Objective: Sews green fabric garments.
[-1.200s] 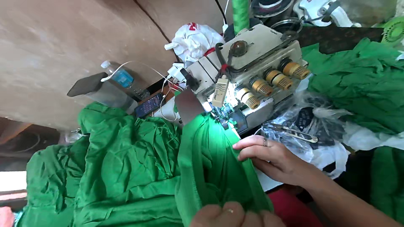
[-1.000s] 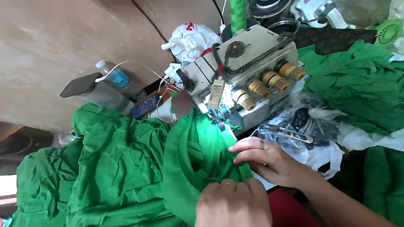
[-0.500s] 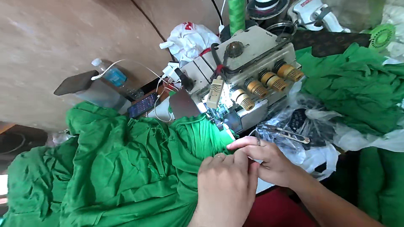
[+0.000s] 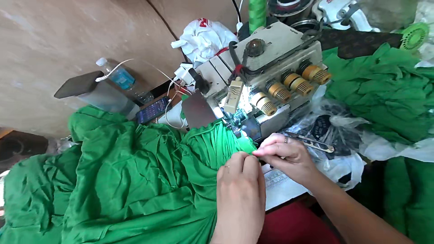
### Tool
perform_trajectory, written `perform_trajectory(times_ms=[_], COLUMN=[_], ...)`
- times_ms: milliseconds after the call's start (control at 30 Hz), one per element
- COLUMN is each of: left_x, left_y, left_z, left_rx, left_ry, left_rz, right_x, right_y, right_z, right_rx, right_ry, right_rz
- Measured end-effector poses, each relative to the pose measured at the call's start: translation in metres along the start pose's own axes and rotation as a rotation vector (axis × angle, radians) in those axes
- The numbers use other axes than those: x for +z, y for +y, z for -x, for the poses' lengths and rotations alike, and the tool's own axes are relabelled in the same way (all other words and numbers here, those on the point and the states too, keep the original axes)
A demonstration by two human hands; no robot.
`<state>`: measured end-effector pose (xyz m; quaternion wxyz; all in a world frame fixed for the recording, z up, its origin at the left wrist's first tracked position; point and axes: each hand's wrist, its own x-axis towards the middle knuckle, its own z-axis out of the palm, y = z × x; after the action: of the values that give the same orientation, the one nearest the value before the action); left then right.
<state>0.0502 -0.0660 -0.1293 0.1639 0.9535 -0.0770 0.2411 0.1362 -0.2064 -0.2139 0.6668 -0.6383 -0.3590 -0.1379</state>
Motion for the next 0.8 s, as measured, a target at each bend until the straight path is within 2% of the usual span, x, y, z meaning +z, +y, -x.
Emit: perform_trajectory(times_ms=[367,533,667,800], left_x=[0.012,0.01,0.0,-0.003], left_y=[-0.005,-0.018,-0.046,-0.073], left_z=[0.007,-0.001,-0.025,-0.051], left_rx=[0.032,0.067,0.054,-0.031], left_ry=[0.073,0.113,0.028,-0.052], left_rz=[-0.096,-0.095,-0.015,0.034], right_x=[-0.003,-0.005,-0.005,-0.002], right_y=[-0.006,-0.008,-0.013,-0.018], right_z=[0.0,0.007,0.01,0.01], right_rx=[0.19,0.189,0.193,0.184], right_ry=[0.024,0.042,0.087,0.094], right_rz=[-0.04,-0.013,0.045,0.074])
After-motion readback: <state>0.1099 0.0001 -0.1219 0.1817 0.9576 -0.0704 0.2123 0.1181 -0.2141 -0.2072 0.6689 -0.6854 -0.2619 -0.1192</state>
